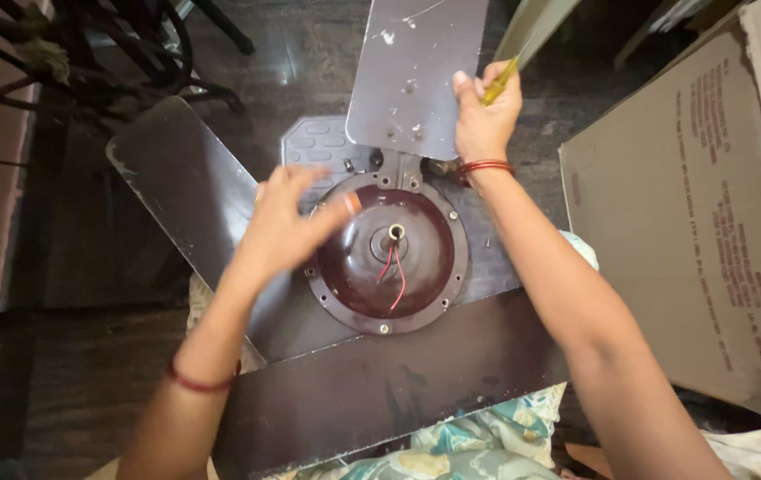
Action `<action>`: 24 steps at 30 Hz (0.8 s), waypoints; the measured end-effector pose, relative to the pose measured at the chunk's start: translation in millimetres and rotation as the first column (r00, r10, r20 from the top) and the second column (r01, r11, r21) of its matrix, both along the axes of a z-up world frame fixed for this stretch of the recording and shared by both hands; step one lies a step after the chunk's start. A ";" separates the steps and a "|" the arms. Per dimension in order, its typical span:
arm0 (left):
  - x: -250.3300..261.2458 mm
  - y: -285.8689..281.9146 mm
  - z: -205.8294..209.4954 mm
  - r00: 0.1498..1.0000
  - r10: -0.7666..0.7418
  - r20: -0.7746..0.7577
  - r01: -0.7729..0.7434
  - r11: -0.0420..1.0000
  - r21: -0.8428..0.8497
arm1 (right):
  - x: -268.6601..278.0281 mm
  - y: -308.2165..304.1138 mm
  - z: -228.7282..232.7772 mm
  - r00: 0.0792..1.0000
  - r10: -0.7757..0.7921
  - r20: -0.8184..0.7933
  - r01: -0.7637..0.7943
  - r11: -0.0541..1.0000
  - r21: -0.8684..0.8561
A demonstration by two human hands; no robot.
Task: The person is repairing a ceiling fan blade. They use a screwdriver to tighten screws on the blade's mounting bracket, ensuring it is securely attached.
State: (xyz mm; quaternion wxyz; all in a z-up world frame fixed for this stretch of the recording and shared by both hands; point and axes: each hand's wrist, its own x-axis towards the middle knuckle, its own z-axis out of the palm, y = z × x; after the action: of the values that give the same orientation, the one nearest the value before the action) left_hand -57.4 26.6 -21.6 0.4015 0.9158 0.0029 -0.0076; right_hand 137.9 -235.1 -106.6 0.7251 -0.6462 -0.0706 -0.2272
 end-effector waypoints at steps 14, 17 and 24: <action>164.5 -32.9 -66.7 0.934 -0.229 -0.274 -0.211 0.264 -0.941 | 0.0 13.5 -4.7 0.990 -0.037 -0.133 0.032 0.999 -0.041; 167.1 -35.1 -76.4 0.942 -0.246 -0.227 -0.204 0.115 -0.972 | 0.0 15.0 -4.8 0.986 -0.007 -0.166 0.004 1.000 -0.017; 166.2 -28.3 -93.5 0.959 -0.214 -0.186 -0.187 0.014 -0.982 | -15.7 -9.6 29.3 0.973 -0.065 -0.220 -0.043 0.890 -0.455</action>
State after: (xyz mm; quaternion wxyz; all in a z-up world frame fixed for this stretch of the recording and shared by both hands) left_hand 108.9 -1.7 -115.1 0.9226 0.3558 0.0451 -0.1423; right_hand 122.3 -244.7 -77.3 0.5550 -0.8206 -0.0340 -0.1323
